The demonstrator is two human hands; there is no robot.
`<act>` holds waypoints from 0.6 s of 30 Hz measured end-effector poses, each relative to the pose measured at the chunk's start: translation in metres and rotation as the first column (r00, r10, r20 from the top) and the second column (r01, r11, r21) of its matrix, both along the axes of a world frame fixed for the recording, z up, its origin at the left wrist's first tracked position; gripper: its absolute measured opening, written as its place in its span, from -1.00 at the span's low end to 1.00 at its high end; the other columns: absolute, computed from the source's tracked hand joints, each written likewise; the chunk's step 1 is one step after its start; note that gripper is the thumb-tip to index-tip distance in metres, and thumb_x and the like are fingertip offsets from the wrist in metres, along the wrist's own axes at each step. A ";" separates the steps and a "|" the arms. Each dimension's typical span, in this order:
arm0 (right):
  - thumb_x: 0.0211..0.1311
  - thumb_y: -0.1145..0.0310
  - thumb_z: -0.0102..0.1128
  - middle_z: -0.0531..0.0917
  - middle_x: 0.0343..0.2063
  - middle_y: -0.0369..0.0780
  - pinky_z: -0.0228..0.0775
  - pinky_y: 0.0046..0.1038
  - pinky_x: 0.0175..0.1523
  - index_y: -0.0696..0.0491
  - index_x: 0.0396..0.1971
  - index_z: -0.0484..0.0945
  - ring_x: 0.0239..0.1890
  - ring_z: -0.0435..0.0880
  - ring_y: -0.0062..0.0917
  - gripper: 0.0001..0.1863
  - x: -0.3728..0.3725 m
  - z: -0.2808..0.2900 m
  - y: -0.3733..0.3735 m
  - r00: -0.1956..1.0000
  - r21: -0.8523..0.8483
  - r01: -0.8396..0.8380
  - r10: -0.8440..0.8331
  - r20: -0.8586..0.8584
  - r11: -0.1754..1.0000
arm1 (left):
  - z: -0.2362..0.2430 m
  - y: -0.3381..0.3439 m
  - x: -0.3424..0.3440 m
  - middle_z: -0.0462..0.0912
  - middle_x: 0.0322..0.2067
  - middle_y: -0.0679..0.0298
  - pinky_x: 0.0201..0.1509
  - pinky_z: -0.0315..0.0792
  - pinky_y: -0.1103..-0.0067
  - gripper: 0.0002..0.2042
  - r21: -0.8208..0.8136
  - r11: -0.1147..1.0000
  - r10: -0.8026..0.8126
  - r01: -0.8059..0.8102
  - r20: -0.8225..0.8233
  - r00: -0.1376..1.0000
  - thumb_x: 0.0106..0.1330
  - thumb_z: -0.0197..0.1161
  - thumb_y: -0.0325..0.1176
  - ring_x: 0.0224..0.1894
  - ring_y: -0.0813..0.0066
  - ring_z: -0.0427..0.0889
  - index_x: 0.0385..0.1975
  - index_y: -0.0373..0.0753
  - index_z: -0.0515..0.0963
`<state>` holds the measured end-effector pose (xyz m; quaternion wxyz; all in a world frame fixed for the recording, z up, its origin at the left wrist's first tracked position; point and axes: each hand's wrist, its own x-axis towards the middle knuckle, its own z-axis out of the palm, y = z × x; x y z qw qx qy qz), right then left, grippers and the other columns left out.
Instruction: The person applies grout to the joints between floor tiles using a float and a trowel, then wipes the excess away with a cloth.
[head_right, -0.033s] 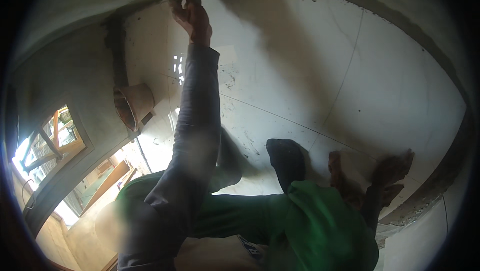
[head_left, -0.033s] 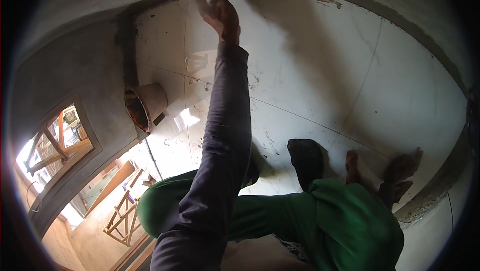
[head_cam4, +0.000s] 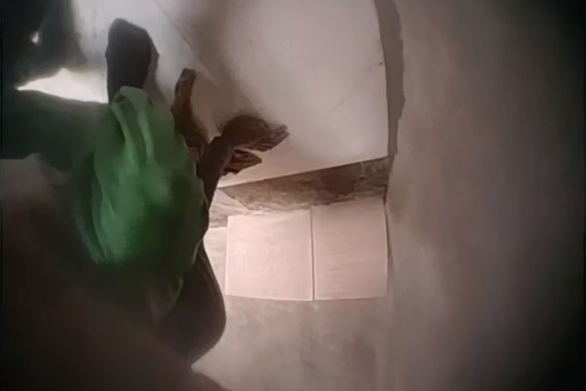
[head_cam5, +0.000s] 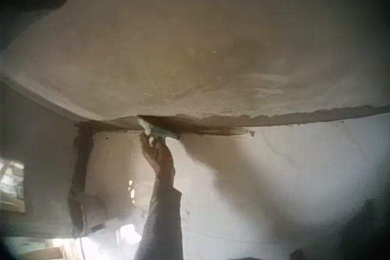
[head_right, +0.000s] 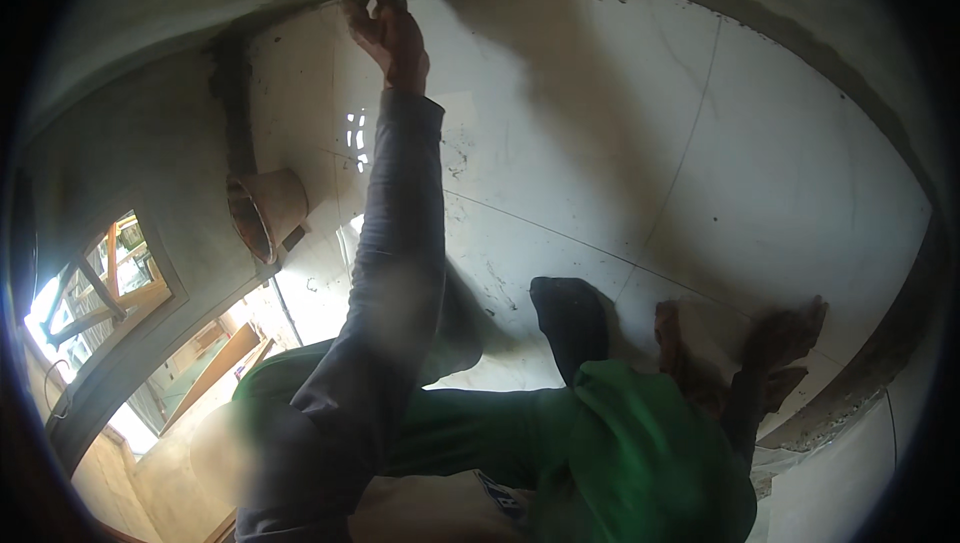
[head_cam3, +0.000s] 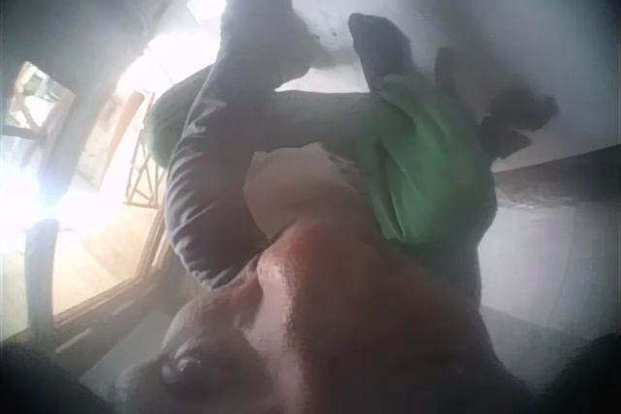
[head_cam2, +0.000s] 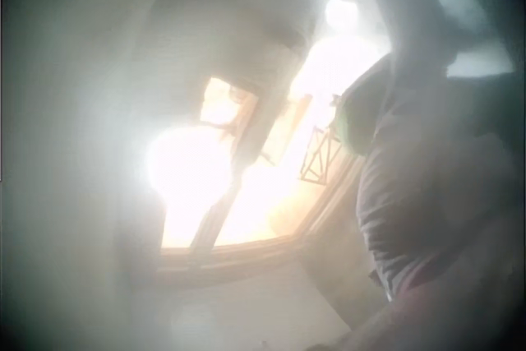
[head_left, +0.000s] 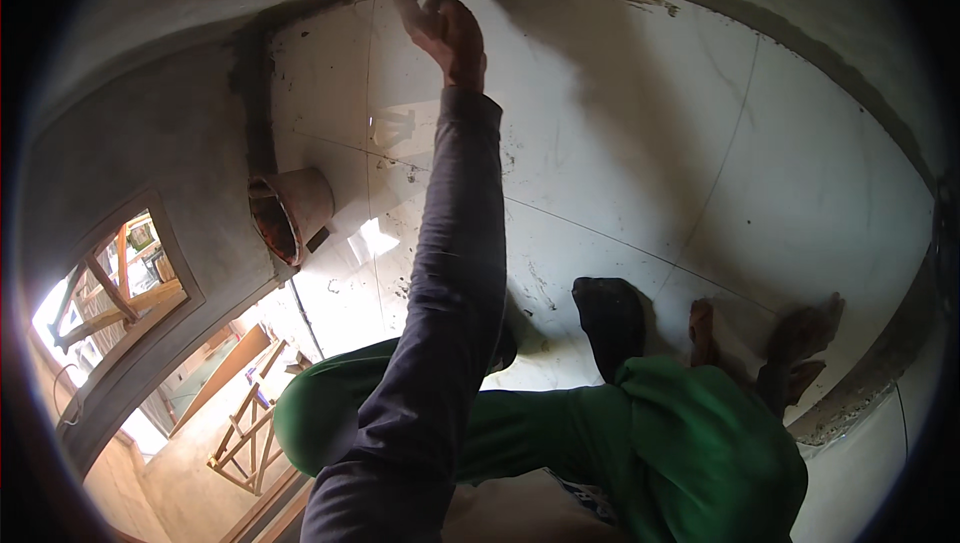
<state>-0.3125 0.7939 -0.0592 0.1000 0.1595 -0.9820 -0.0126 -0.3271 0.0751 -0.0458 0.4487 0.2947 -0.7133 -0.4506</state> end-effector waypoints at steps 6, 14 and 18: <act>0.74 0.04 -0.26 0.42 0.49 -0.04 0.08 0.02 0.58 0.07 0.53 0.31 0.57 0.29 -0.07 -0.41 0.001 0.002 0.008 0.998 -0.082 0.029 -0.025 0.056 0.996 | 0.010 0.082 -0.037 0.57 -0.05 0.17 0.04 0.52 0.49 -0.75 -0.069 0.997 0.045 -0.045 -0.005 0.999 0.52 0.06 -0.51 -0.08 0.40 0.56 0.13 -0.31 0.44; 0.72 0.03 -0.23 0.40 0.51 -0.06 0.12 0.07 0.55 0.05 0.49 0.34 0.56 0.31 -0.07 -0.43 0.003 -0.002 0.013 0.999 -0.080 0.040 -0.037 0.038 0.996 | 0.018 0.174 -0.078 0.60 -0.13 0.05 0.02 0.53 0.34 -0.79 0.007 0.988 0.155 -0.155 0.023 0.988 0.55 0.09 -0.42 -0.13 0.25 0.64 0.06 -0.39 0.42; 0.70 0.03 -0.22 0.39 0.51 -0.02 0.15 0.09 0.52 0.02 0.53 0.35 0.54 0.35 -0.07 -0.41 0.003 -0.004 0.011 0.999 -0.086 0.031 -0.030 0.015 0.996 | 0.023 0.216 -0.093 0.63 -0.05 0.00 0.08 0.54 0.31 -0.77 0.079 0.982 0.169 -0.169 0.008 0.986 0.54 0.11 -0.51 -0.03 0.09 0.68 0.11 -0.41 0.47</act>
